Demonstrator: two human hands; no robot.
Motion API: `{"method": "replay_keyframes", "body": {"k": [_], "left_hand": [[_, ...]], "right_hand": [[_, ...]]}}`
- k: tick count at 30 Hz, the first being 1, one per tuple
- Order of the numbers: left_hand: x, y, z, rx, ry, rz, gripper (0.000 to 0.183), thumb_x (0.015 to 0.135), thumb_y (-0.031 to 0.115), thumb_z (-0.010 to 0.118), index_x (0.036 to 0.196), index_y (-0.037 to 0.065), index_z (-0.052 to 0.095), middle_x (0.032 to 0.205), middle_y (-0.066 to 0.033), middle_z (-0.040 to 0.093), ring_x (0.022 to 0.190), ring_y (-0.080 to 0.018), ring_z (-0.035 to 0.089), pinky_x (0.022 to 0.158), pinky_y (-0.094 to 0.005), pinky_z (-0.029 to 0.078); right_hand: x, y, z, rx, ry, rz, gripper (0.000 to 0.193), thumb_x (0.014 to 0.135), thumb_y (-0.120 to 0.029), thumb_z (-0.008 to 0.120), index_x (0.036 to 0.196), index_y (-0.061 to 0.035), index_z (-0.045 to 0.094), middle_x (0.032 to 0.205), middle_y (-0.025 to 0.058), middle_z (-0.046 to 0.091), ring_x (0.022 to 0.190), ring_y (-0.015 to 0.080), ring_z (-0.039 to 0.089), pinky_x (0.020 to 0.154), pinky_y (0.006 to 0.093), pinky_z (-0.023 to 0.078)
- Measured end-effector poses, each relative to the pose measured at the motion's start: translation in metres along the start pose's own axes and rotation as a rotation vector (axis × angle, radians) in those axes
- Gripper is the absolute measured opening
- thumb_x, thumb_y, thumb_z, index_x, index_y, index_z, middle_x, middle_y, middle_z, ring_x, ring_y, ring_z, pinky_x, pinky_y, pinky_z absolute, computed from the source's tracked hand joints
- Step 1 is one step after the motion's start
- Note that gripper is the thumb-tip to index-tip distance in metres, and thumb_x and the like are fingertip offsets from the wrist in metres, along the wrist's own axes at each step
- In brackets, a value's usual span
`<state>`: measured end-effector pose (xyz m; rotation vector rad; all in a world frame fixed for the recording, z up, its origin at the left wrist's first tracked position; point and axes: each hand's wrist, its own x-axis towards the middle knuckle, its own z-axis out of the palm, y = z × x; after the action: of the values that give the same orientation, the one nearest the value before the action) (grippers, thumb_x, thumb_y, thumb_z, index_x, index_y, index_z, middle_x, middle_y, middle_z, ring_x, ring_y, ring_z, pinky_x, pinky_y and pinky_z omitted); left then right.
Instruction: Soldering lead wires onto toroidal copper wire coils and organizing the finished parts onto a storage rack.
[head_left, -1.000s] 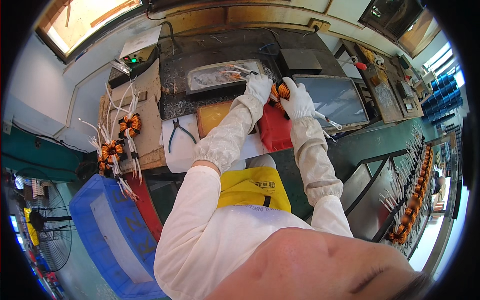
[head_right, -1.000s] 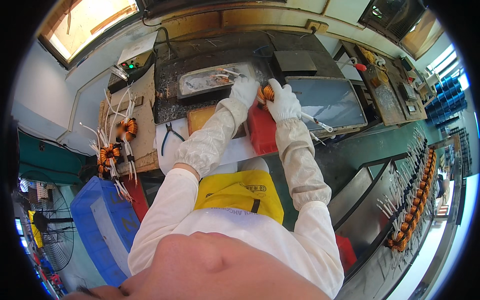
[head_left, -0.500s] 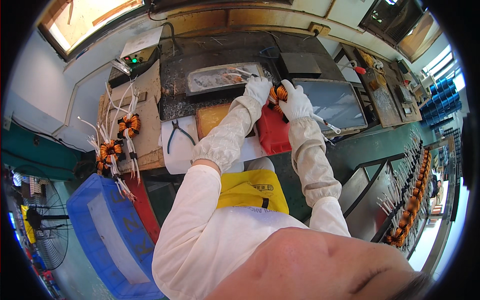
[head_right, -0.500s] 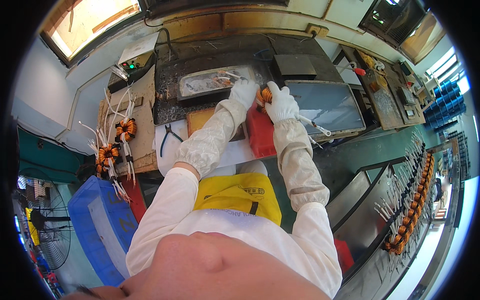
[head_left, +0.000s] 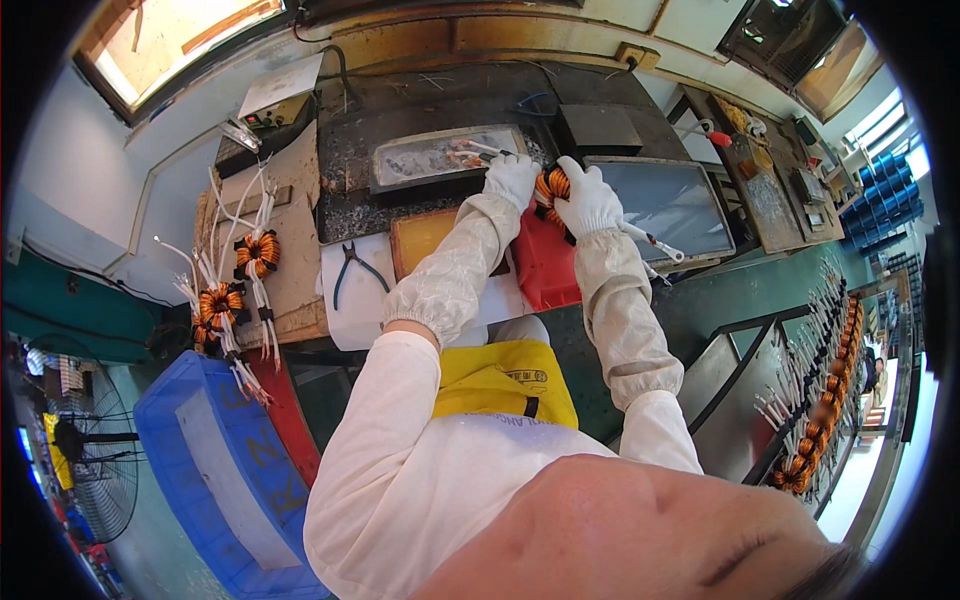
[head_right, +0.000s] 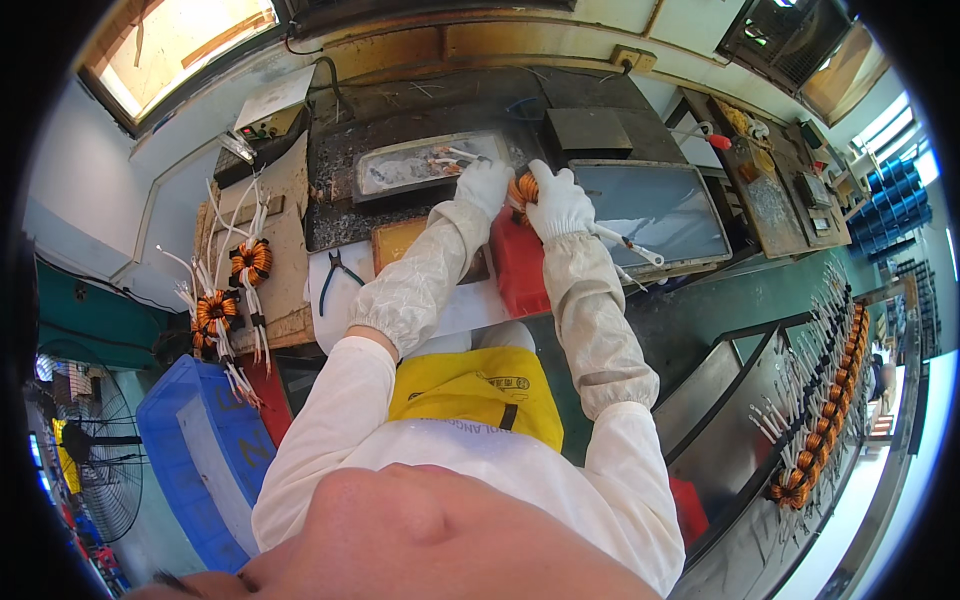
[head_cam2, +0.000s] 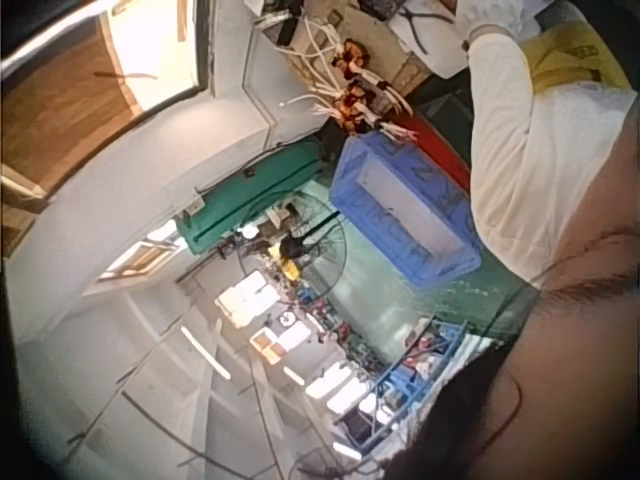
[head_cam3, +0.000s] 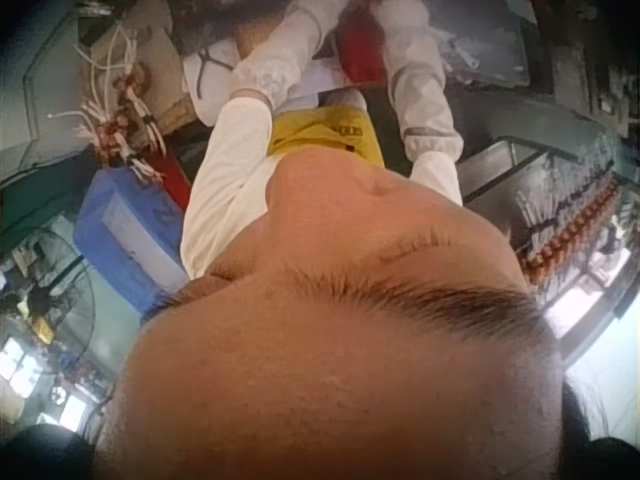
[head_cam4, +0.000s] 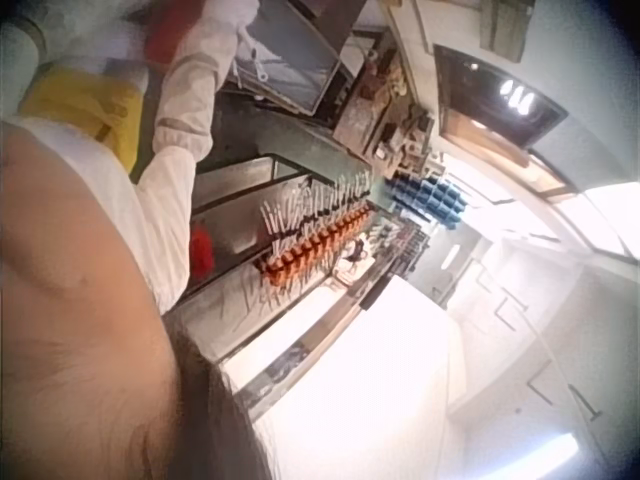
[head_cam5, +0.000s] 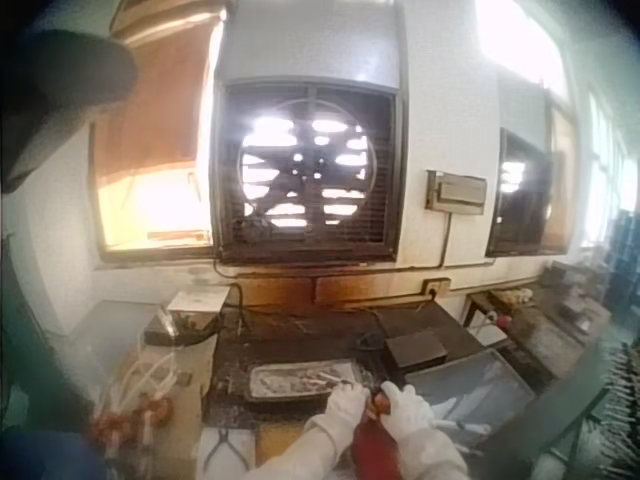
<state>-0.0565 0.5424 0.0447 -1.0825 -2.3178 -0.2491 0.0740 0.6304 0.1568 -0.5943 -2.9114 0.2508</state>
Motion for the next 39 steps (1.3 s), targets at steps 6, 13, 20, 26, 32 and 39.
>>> {"method": "replay_keyframes", "body": {"k": [6,13,20,26,32,39], "left_hand": [[-0.001,0.001,-0.003,-0.016,-0.053,-0.023,0.015,0.090,0.025,0.053,0.093,0.017,0.065,0.093,-0.0043,0.063,0.091,-0.0224,0.063,0.088,-0.0379,0.047],[-0.001,-0.001,-0.001,0.005,-0.059,-0.020,0.015,0.090,0.023,0.052,0.095,0.018,0.065,0.094,-0.0036,0.063,0.092,-0.0216,0.063,0.086,-0.0368,0.048],[-0.001,-0.001,0.000,-0.039,-0.061,-0.051,0.015,0.090,0.022,0.051,0.095,0.019,0.065,0.092,-0.0022,0.063,0.093,-0.0207,0.063,0.086,-0.0368,0.048],[0.001,-0.002,-0.003,-0.036,-0.133,-0.054,0.016,0.091,0.023,0.051,0.097,0.019,0.065,0.092,-0.0020,0.063,0.093,-0.0209,0.063,0.086,-0.0368,0.048],[0.002,-0.005,-0.004,-0.046,-0.152,-0.078,0.017,0.092,0.023,0.050,0.099,0.019,0.065,0.092,-0.0020,0.063,0.092,-0.0216,0.063,0.085,-0.0373,0.048],[0.004,0.004,-0.019,-0.114,-0.159,-0.139,0.014,0.091,0.021,0.052,0.087,0.015,0.064,0.090,-0.0056,0.063,0.090,-0.0228,0.064,0.075,-0.0360,0.053]], "right_hand": [[0.001,0.000,0.000,0.001,0.006,-0.011,0.060,0.076,-0.022,0.072,0.132,-0.0285,0.048,0.109,0.0183,0.059,0.094,0.0406,0.065,0.079,0.0484,0.055],[0.003,-0.003,0.000,-0.013,-0.007,-0.013,0.061,0.076,-0.022,0.073,0.131,-0.0277,0.048,0.109,0.0187,0.059,0.095,0.0407,0.065,0.079,0.0482,0.055],[0.006,-0.003,-0.001,-0.019,-0.010,-0.023,0.060,0.075,-0.021,0.073,0.130,-0.0265,0.049,0.109,0.0192,0.059,0.094,0.0409,0.065,0.079,0.0483,0.055],[0.009,-0.004,0.000,-0.027,-0.015,-0.029,0.059,0.075,-0.021,0.073,0.129,-0.0261,0.049,0.108,0.0190,0.058,0.094,0.0403,0.066,0.078,0.0485,0.055],[0.011,-0.006,0.001,-0.023,0.008,-0.032,0.059,0.073,-0.022,0.074,0.127,-0.0259,0.050,0.106,0.0191,0.058,0.092,0.0406,0.066,0.077,0.0486,0.055],[0.009,-0.001,0.008,0.010,0.071,-0.046,0.056,0.072,-0.021,0.075,0.123,-0.0260,0.052,0.103,0.0184,0.058,0.088,0.0405,0.066,0.073,0.0489,0.055]]}}
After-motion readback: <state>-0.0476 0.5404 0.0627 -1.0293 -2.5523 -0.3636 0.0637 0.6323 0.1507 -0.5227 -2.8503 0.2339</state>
